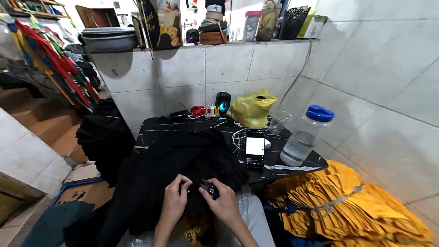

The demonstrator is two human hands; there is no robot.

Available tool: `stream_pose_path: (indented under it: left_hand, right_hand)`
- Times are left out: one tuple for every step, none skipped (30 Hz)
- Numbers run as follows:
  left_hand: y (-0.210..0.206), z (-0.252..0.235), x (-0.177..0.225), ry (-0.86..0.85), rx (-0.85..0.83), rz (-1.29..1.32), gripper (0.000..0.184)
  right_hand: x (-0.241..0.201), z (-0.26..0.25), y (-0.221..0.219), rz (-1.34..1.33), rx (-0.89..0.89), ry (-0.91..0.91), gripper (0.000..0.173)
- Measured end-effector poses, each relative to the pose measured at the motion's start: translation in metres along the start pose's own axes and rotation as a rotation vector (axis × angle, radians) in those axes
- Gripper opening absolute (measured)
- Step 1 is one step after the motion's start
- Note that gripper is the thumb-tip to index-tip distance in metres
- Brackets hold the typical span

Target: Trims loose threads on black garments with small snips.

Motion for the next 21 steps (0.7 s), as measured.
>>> stream_pose_path:
  left_hand:
    - [0.000,0.001,-0.001,-0.010,0.005,0.009,0.013]
    - [0.000,0.001,0.000,-0.026,0.010,0.022,0.012]
    - [0.000,0.002,0.001,-0.041,0.016,0.030,0.012]
    - [0.000,0.002,0.002,-0.049,0.023,0.024,0.013]
    - [0.000,0.003,0.004,-0.052,0.027,0.007,0.014]
    - [0.000,0.004,0.006,-0.052,0.029,-0.008,0.015]
    - [0.000,0.005,0.008,-0.050,0.031,-0.017,0.015]
    - [0.000,0.006,0.008,-0.049,0.033,-0.022,0.015]
    - [0.000,0.007,0.007,-0.046,0.038,-0.023,0.015]
    - [0.000,0.007,0.005,-0.042,0.044,-0.018,0.015]
    - [0.001,0.007,0.003,-0.035,0.049,-0.006,0.014]
    - [0.002,0.007,0.001,-0.024,0.053,0.013,0.013]
    - [0.003,0.007,-0.001,-0.013,0.056,0.038,0.012]
    - [0.003,0.007,-0.002,-0.004,0.057,0.060,0.011]
    - [0.003,0.007,-0.003,0.001,0.059,0.073,0.011]
    - [0.003,0.007,-0.003,0.002,0.059,0.079,0.011]
    - [0.003,0.007,-0.002,0.002,0.056,0.079,0.011]
    - [0.003,0.007,0.000,0.003,0.047,0.075,0.012]
    - [0.004,0.008,0.002,0.003,0.034,0.062,0.012]
    - [0.004,0.008,0.004,0.003,0.018,0.042,0.012]
    - [0.003,0.009,0.005,0.001,0.008,0.027,0.012]
  right_hand:
    - [-0.002,0.000,-0.001,0.004,-0.034,0.018,0.050]
    - [-0.004,0.000,-0.001,0.017,-0.079,0.036,0.049]
    - [-0.006,0.000,-0.001,0.034,-0.124,0.055,0.044]
    - [-0.008,-0.001,-0.002,0.050,-0.157,0.071,0.034]
    - [-0.010,-0.001,-0.003,0.055,-0.180,0.074,0.024]
    - [-0.013,-0.003,-0.004,0.058,-0.199,0.063,0.021]
    - [-0.016,-0.004,-0.005,0.070,-0.224,0.034,0.020]
    - [-0.019,-0.004,-0.005,0.086,-0.254,-0.004,0.023]
    - [-0.021,-0.005,-0.005,0.096,-0.280,-0.032,0.029]
    - [-0.022,-0.006,-0.005,0.091,-0.297,-0.048,0.040]
    - [-0.022,-0.007,-0.005,0.069,-0.310,-0.056,0.049]
    - [-0.021,-0.007,-0.004,0.041,-0.324,-0.059,0.057]
    - [-0.020,-0.006,-0.003,0.012,-0.336,-0.054,0.061]
    - [-0.017,-0.006,-0.003,-0.018,-0.335,-0.039,0.062]
    - [-0.014,-0.005,-0.003,-0.044,-0.329,-0.017,0.061]
    - [-0.012,-0.005,-0.003,-0.062,-0.321,0.003,0.058]
    - [-0.010,-0.005,-0.003,-0.066,-0.311,0.020,0.055]
    - [-0.009,-0.005,-0.004,-0.063,-0.296,0.036,0.053]
    - [-0.009,-0.005,-0.006,-0.058,-0.285,0.049,0.051]
    - [-0.009,-0.006,-0.009,-0.055,-0.278,0.064,0.050]
    - [-0.009,-0.006,-0.011,-0.059,-0.279,0.081,0.049]
Point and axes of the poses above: each hand's wrist, its own z-axis away from the middle knuckle, its own y-axis out of the back of the hand, x = y × z, the point moved 1 cm from there along -z, towards the middle knuckle, and after that the axes turned 11 degrees about -x, right-handed, at the moved point
